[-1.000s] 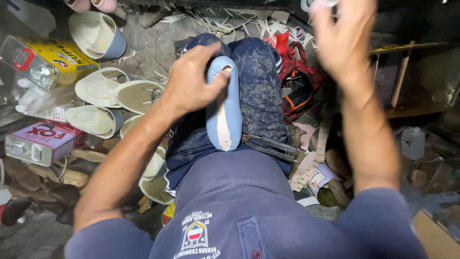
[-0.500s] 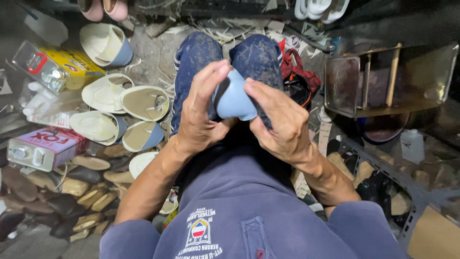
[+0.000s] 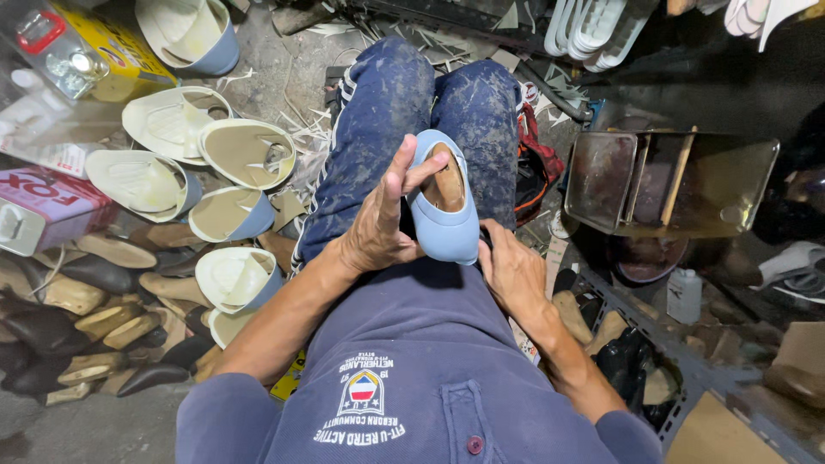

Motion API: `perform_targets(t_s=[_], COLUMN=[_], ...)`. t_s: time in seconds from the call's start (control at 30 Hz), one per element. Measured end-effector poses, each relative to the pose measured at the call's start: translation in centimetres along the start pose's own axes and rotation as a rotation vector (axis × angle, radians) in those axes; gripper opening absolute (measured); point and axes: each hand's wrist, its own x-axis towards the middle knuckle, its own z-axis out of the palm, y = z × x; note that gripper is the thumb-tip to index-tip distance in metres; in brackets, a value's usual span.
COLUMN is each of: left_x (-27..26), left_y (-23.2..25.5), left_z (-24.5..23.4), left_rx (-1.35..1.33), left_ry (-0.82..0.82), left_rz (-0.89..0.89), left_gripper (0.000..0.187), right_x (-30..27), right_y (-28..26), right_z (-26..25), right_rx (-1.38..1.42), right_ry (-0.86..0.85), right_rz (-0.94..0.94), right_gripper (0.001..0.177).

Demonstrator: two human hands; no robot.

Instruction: The person is repairing a light blue slip-on shoe. They use a hammer to tap a tool into the shoe's sole and use pliers to pull out a piece of material from the shoe.

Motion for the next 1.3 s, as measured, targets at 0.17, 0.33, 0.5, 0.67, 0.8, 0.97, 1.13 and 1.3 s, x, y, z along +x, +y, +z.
perform_targets(t_s=[0.17, 0.33, 0.5, 0.67, 0.8, 0.97, 1.13, 1.3], left_x=[2.6, 7.3, 8.3, 8.4, 8.4, 9.2, 10.3, 11.2], left_y=[0.2, -0.2, -5.3, -7.4, -7.3, -5.9, -3.5, -2.3], left_z=[-1.9, -6.2, -7.1, -7.3, -6.8, -6.0, -5.0, -4.5], left_rx=[0.131, 0.264, -0.336, -0.774, -0.719, -0.667, -0.548, -0.539], left_ry=[-0.024, -0.106, 0.137, 0.323, 0.345, 0.337, 0.195, 0.122], left_rz=[0.072, -0.474, -0.676, -0.925, -0.877, -0.882, -0.784, -0.807], left_gripper=[0.075, 0.088, 0.052, 0.035, 0.055, 0.046, 0.057, 0.062], right_x=[-1.3, -1.0, 5.8, 8.5, 10.0, 10.8, 9.5, 8.4], right_y=[4.0, 2.8, -4.1, -6.0, -7.1, -7.2, -6.4, -6.8], right_z=[-0.2, -0.7, -3.5, -4.9, -6.0, -8.0, -11.4, -12.3], right_rx=[0.481, 1.496, 0.738, 0.560, 1.132, 1.833, 1.918, 1.436], right_ry=[-0.172, -0.443, -0.271, -0.156, -0.565, -0.907, -0.979, -0.868], right_rz=[0.238, 0.375, 0.221, -0.127, 0.097, 0.471, 0.398, 0.493], right_gripper=[0.028, 0.066, 0.033, 0.038, 0.054, 0.063, 0.056, 0.051])
